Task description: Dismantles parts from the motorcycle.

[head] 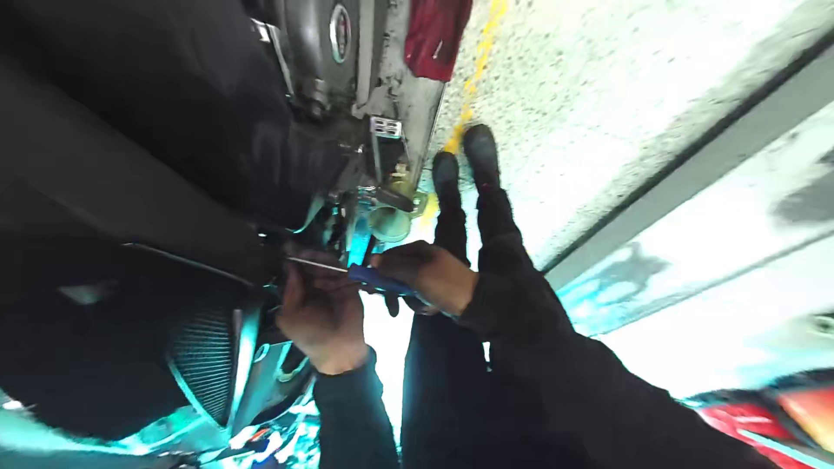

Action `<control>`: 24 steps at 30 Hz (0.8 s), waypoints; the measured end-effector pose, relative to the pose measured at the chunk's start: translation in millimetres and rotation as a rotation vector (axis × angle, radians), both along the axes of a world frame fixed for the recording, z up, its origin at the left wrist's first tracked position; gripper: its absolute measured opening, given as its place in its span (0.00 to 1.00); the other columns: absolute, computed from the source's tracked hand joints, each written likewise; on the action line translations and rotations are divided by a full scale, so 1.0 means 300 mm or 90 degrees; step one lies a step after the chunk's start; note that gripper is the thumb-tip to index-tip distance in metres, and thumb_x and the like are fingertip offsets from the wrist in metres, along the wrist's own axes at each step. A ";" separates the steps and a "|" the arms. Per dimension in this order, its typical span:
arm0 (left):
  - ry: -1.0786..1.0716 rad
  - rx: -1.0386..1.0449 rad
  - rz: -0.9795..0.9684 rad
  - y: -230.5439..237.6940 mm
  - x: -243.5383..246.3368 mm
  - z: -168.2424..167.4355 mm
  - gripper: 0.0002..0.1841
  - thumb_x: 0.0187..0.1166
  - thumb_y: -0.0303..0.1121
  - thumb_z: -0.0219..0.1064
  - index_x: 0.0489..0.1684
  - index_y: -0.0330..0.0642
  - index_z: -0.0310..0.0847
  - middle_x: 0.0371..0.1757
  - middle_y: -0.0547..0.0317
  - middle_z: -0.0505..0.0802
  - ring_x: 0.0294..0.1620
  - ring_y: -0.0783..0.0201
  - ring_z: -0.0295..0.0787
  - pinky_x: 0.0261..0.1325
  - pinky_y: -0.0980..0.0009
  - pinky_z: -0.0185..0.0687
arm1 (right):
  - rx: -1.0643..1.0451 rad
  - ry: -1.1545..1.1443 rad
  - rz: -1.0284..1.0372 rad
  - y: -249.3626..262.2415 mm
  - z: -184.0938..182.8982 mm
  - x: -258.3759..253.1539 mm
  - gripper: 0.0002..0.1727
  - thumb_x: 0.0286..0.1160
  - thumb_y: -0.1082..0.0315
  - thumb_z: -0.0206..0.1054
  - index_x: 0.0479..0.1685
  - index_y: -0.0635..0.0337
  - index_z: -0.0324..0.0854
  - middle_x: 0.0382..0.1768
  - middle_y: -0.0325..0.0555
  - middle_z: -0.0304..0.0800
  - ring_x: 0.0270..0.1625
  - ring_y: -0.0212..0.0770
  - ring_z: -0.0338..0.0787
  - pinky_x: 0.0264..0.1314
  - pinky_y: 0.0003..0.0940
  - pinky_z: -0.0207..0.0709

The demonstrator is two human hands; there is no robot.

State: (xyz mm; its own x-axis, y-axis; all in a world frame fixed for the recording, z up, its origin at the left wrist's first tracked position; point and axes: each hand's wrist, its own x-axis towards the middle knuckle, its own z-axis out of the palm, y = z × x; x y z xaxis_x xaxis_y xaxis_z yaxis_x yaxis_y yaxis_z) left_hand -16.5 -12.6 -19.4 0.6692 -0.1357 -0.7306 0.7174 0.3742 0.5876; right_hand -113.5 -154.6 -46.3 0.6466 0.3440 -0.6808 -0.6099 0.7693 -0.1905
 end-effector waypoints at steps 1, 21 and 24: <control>-0.002 -0.015 0.009 0.000 0.002 -0.003 0.21 0.93 0.38 0.39 0.51 0.43 0.82 0.42 0.59 0.94 0.42 0.66 0.94 0.48 0.69 0.92 | 0.008 0.002 -0.001 0.000 0.004 0.000 0.22 0.95 0.57 0.49 0.45 0.62 0.85 0.22 0.37 0.84 0.13 0.24 0.71 0.12 0.19 0.60; -0.120 0.153 -0.141 0.006 0.016 -0.006 0.13 0.94 0.30 0.49 0.53 0.38 0.82 0.46 0.52 0.96 0.50 0.54 0.96 0.62 0.54 0.92 | -0.319 0.046 -0.290 0.194 0.088 -0.114 0.15 0.91 0.71 0.55 0.64 0.72 0.77 0.32 0.49 0.91 0.16 0.32 0.84 0.17 0.27 0.82; -0.088 0.000 -0.197 0.039 0.035 -0.012 0.14 0.90 0.27 0.52 0.59 0.35 0.84 0.53 0.45 0.95 0.57 0.48 0.94 0.69 0.49 0.87 | -0.093 0.184 -0.217 0.155 0.072 -0.076 0.25 0.96 0.53 0.45 0.56 0.63 0.83 0.22 0.47 0.89 0.09 0.27 0.74 0.08 0.19 0.66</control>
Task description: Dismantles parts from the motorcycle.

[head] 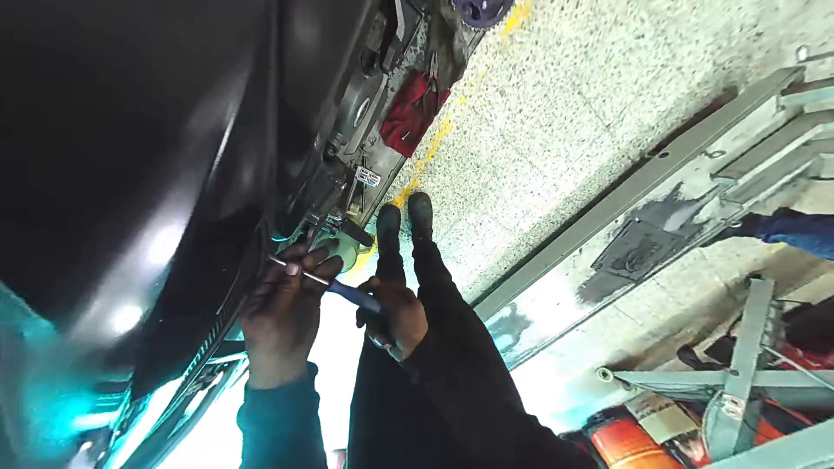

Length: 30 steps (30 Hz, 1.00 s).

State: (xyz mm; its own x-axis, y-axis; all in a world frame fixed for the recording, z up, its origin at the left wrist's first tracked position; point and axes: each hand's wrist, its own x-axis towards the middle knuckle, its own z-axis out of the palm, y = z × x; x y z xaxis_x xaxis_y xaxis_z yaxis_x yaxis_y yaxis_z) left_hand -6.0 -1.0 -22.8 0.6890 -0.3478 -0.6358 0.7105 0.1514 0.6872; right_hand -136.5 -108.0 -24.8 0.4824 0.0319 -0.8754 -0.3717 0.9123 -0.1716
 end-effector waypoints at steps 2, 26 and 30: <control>-0.012 0.052 0.000 -0.003 0.007 0.002 0.11 0.87 0.23 0.55 0.53 0.35 0.85 0.49 0.46 0.97 0.50 0.50 0.97 0.61 0.53 0.93 | 0.009 -0.039 0.017 -0.016 -0.017 -0.011 0.24 0.94 0.52 0.48 0.57 0.63 0.83 0.30 0.47 0.93 0.15 0.29 0.81 0.14 0.22 0.74; -0.087 0.215 -0.031 -0.008 -0.018 0.022 0.08 0.76 0.17 0.69 0.50 0.29 0.85 0.44 0.47 0.97 0.44 0.52 0.98 0.53 0.55 0.96 | -0.133 -0.117 -0.097 0.090 -0.019 -0.056 0.23 0.79 0.77 0.65 0.72 0.69 0.68 0.57 0.55 0.85 0.36 0.38 0.88 0.37 0.34 0.88; -0.093 0.267 -0.043 -0.013 -0.023 0.019 0.07 0.82 0.24 0.68 0.51 0.30 0.85 0.46 0.47 0.97 0.48 0.50 0.97 0.55 0.53 0.95 | -0.120 -0.022 -0.108 0.096 -0.002 -0.027 0.13 0.89 0.71 0.56 0.65 0.66 0.73 0.34 0.48 0.87 0.16 0.30 0.77 0.16 0.23 0.75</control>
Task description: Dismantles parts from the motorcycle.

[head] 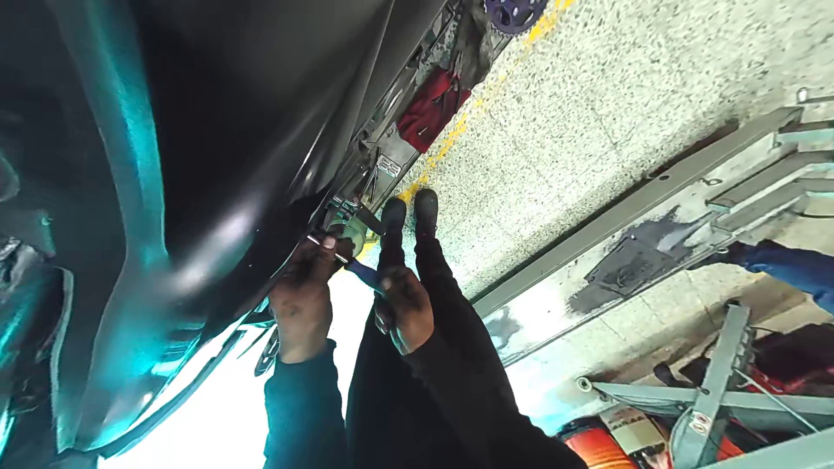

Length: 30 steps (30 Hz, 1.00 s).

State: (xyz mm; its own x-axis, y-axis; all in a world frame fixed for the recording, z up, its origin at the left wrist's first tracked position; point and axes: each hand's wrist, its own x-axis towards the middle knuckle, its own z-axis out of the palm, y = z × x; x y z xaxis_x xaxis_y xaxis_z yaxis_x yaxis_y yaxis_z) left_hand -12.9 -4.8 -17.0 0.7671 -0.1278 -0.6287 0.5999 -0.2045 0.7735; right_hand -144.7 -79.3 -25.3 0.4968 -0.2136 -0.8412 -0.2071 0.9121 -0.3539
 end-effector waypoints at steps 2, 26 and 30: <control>0.093 -0.106 -0.030 0.011 0.012 0.011 0.13 0.89 0.24 0.56 0.64 0.29 0.79 0.56 0.40 0.95 0.59 0.45 0.94 0.63 0.49 0.91 | 0.082 0.031 0.019 -0.020 -0.002 0.019 0.18 0.97 0.58 0.45 0.60 0.63 0.75 0.24 0.47 0.86 0.09 0.28 0.71 0.08 0.20 0.66; 0.067 -0.044 -0.126 0.031 0.034 0.035 0.11 0.86 0.23 0.60 0.62 0.29 0.77 0.44 0.45 0.97 0.43 0.51 0.98 0.48 0.56 0.97 | 0.088 -0.023 0.078 -0.040 -0.001 0.051 0.14 0.93 0.61 0.53 0.61 0.62 0.73 0.35 0.45 0.87 0.16 0.27 0.74 0.16 0.21 0.71; -0.076 0.165 -0.103 0.014 0.023 0.028 0.10 0.74 0.31 0.78 0.46 0.37 0.86 0.34 0.64 0.95 0.31 0.69 0.93 0.36 0.72 0.93 | -0.138 -0.037 0.043 -0.003 -0.016 0.026 0.22 0.65 0.79 0.77 0.58 0.72 0.76 0.47 0.54 0.88 0.30 0.36 0.87 0.29 0.29 0.86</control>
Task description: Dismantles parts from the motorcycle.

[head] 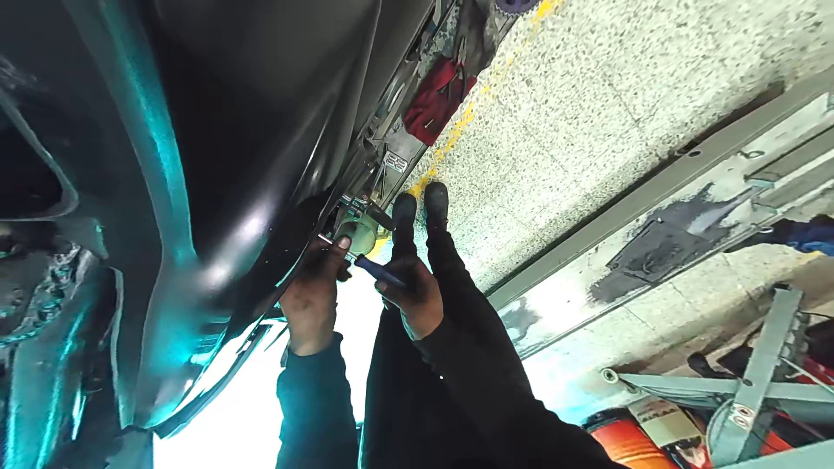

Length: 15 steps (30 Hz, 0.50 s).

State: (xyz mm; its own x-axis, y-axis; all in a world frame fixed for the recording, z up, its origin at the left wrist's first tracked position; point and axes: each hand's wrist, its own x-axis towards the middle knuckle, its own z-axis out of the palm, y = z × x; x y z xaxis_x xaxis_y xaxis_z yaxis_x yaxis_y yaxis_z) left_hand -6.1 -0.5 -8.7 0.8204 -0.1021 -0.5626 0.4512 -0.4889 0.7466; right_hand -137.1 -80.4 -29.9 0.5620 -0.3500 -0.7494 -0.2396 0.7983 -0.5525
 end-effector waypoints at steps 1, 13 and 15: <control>0.014 -0.019 0.008 0.003 0.003 0.000 0.10 0.79 0.32 0.74 0.49 0.36 0.86 0.39 0.61 0.96 0.39 0.66 0.95 0.47 0.68 0.95 | 0.007 0.029 -0.013 0.002 0.003 0.007 0.17 0.70 0.77 0.75 0.56 0.72 0.78 0.42 0.52 0.89 0.25 0.33 0.84 0.23 0.26 0.81; 0.110 -0.201 0.147 0.013 0.009 -0.007 0.09 0.80 0.18 0.65 0.54 0.28 0.81 0.44 0.46 0.97 0.44 0.50 0.98 0.56 0.53 0.95 | -0.184 -0.016 0.124 -0.014 -0.037 -0.022 0.28 0.60 0.73 0.83 0.60 0.73 0.78 0.49 0.51 0.88 0.44 0.34 0.90 0.48 0.29 0.90; 0.065 -0.165 0.161 0.005 0.003 -0.013 0.09 0.76 0.19 0.72 0.50 0.29 0.83 0.41 0.47 0.96 0.41 0.52 0.97 0.52 0.54 0.96 | -0.283 -0.005 0.115 0.015 -0.029 -0.023 0.22 0.66 0.72 0.79 0.56 0.73 0.81 0.45 0.50 0.93 0.44 0.33 0.93 0.50 0.31 0.91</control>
State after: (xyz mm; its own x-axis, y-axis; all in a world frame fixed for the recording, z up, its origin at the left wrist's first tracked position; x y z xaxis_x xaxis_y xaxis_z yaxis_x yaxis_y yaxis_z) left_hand -5.3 1.0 -12.7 0.7786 -0.0525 -0.6253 0.6125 -0.1531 0.7755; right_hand -143.8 -75.9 -38.7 0.6482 -0.5325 -0.5444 -0.3468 0.4300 -0.8336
